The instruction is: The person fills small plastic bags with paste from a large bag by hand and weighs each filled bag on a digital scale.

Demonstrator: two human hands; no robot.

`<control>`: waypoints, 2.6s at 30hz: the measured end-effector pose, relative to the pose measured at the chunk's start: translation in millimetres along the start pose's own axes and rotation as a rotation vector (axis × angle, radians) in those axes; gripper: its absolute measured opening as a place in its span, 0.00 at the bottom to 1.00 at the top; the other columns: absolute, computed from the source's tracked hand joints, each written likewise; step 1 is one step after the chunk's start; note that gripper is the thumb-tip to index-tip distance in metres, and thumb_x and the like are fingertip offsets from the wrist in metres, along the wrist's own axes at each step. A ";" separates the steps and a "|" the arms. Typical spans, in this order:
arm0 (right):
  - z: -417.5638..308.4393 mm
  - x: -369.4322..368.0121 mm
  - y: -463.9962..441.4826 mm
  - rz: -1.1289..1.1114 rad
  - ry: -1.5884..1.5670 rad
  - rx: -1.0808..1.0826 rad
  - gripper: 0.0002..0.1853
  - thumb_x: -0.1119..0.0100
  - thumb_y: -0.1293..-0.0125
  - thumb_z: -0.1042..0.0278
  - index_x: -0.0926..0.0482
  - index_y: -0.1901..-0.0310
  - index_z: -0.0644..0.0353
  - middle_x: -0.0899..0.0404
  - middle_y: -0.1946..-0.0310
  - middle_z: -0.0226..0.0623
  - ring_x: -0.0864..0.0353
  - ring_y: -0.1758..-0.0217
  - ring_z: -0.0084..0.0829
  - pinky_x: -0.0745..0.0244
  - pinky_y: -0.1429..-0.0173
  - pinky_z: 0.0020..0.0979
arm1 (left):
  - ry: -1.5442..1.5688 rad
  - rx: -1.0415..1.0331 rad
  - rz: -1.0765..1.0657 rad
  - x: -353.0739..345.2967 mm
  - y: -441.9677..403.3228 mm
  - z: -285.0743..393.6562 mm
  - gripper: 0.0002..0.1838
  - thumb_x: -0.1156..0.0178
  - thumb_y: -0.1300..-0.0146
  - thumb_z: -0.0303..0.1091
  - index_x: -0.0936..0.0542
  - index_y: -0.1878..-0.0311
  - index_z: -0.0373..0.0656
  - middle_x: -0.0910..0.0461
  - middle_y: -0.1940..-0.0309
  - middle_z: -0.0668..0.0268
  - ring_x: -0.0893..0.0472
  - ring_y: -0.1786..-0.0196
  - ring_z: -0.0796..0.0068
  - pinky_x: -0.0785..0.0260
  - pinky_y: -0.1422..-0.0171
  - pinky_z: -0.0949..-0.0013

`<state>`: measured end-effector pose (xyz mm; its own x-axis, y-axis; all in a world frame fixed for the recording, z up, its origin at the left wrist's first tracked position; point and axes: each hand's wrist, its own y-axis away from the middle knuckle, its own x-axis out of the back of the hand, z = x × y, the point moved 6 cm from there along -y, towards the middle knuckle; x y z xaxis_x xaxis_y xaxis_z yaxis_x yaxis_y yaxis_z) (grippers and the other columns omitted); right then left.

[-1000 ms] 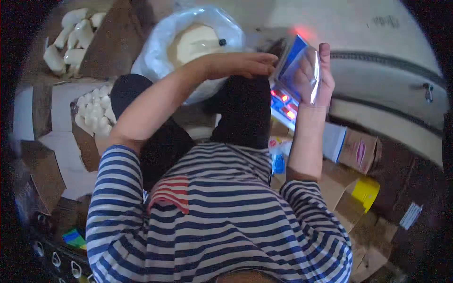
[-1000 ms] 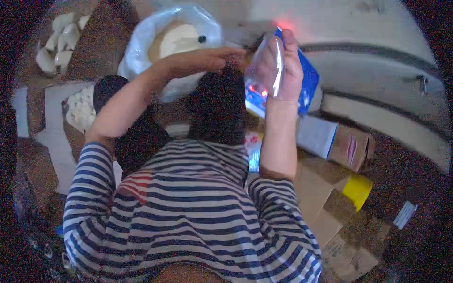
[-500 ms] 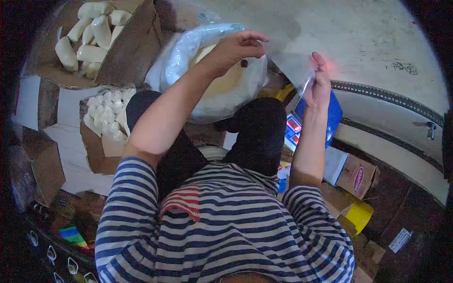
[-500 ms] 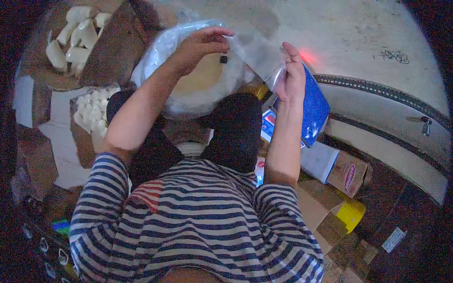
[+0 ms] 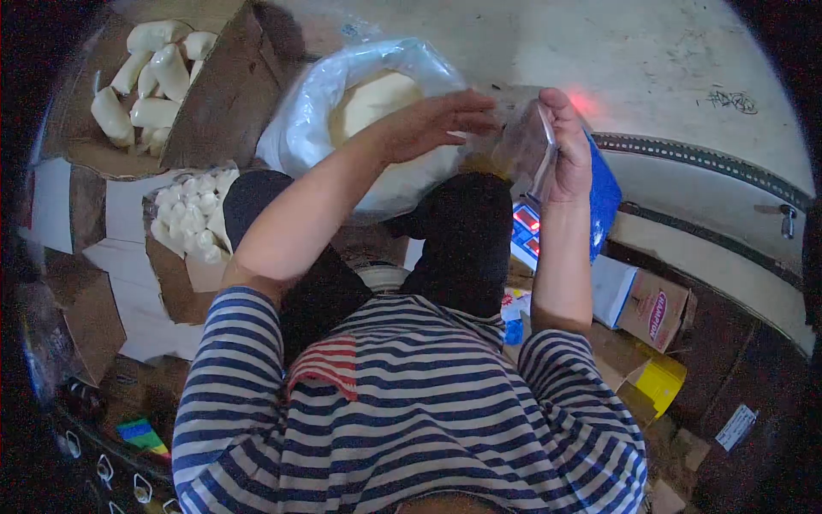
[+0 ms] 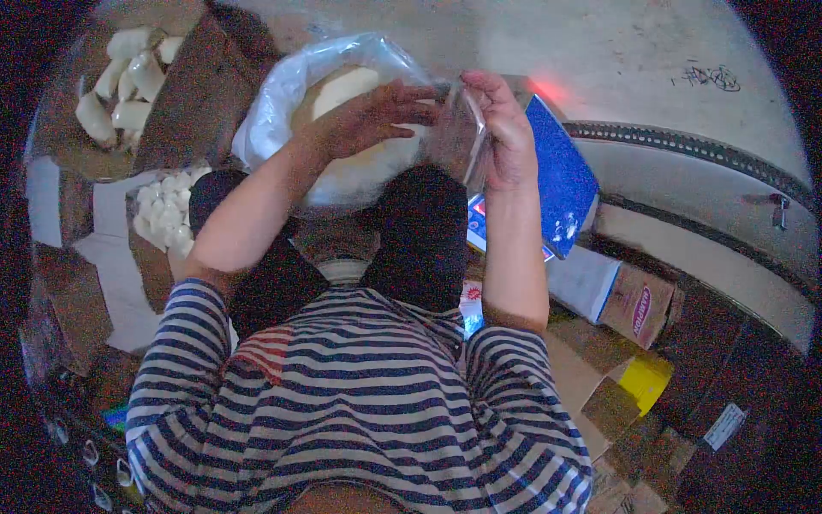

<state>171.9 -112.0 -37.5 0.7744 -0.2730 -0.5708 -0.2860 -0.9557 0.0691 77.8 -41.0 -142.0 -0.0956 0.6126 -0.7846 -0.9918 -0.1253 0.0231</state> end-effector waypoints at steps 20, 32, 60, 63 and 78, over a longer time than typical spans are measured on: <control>-3.5 36.2 30.7 -0.029 -0.243 -0.028 0.24 0.46 0.49 0.77 0.29 0.46 0.61 0.26 0.51 0.47 0.21 0.54 0.37 0.25 0.48 0.33 | -0.044 0.020 -0.215 -24.3 -0.6 -23.2 0.22 0.50 0.35 0.45 0.30 0.43 0.40 0.25 0.50 0.63 0.25 0.49 0.73 0.34 0.43 0.67; 17.1 -2.1 39.4 0.015 -0.264 -0.058 0.24 0.42 0.54 0.71 0.30 0.51 0.64 0.25 0.56 0.42 0.23 0.54 0.36 0.28 0.46 0.35 | 0.633 0.195 -0.486 -63.0 11.4 -34.8 0.21 0.51 0.36 0.51 0.24 0.55 0.43 0.22 0.61 0.67 0.23 0.56 0.75 0.34 0.47 0.71; 16.5 54.4 -2.6 0.308 1.481 0.267 0.20 0.46 0.41 0.73 0.29 0.46 0.65 0.27 0.51 0.36 0.29 0.49 0.24 0.33 0.46 0.25 | -0.602 -0.292 0.548 46.8 25.4 64.8 0.10 0.39 0.42 0.31 0.23 0.60 0.38 0.22 0.69 0.68 0.24 0.65 0.81 0.32 0.58 0.78; 26.1 29.6 -24.5 0.423 1.289 0.372 0.18 0.42 0.40 0.68 0.27 0.48 0.64 0.24 0.57 0.34 0.27 0.58 0.23 0.31 0.50 0.25 | -0.724 -0.345 0.663 58.6 39.8 81.5 0.08 0.40 0.42 0.30 0.23 0.62 0.37 0.22 0.74 0.71 0.26 0.71 0.85 0.35 0.64 0.80; 141.7 -4.6 -69.2 0.208 0.389 -0.124 0.16 0.40 0.41 0.69 0.25 0.52 0.64 0.22 0.63 0.32 0.25 0.62 0.23 0.29 0.56 0.25 | -0.634 -0.350 0.620 79.2 47.7 70.6 0.12 0.41 0.42 0.29 0.27 0.56 0.36 0.24 0.70 0.68 0.26 0.67 0.80 0.33 0.62 0.77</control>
<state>108.1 -29.1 -155.6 0.8689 -0.4584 -0.1869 -0.4061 -0.8759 0.2605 17.0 56.6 -159.3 -0.7262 0.6544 -0.2108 -0.6772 -0.7337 0.0553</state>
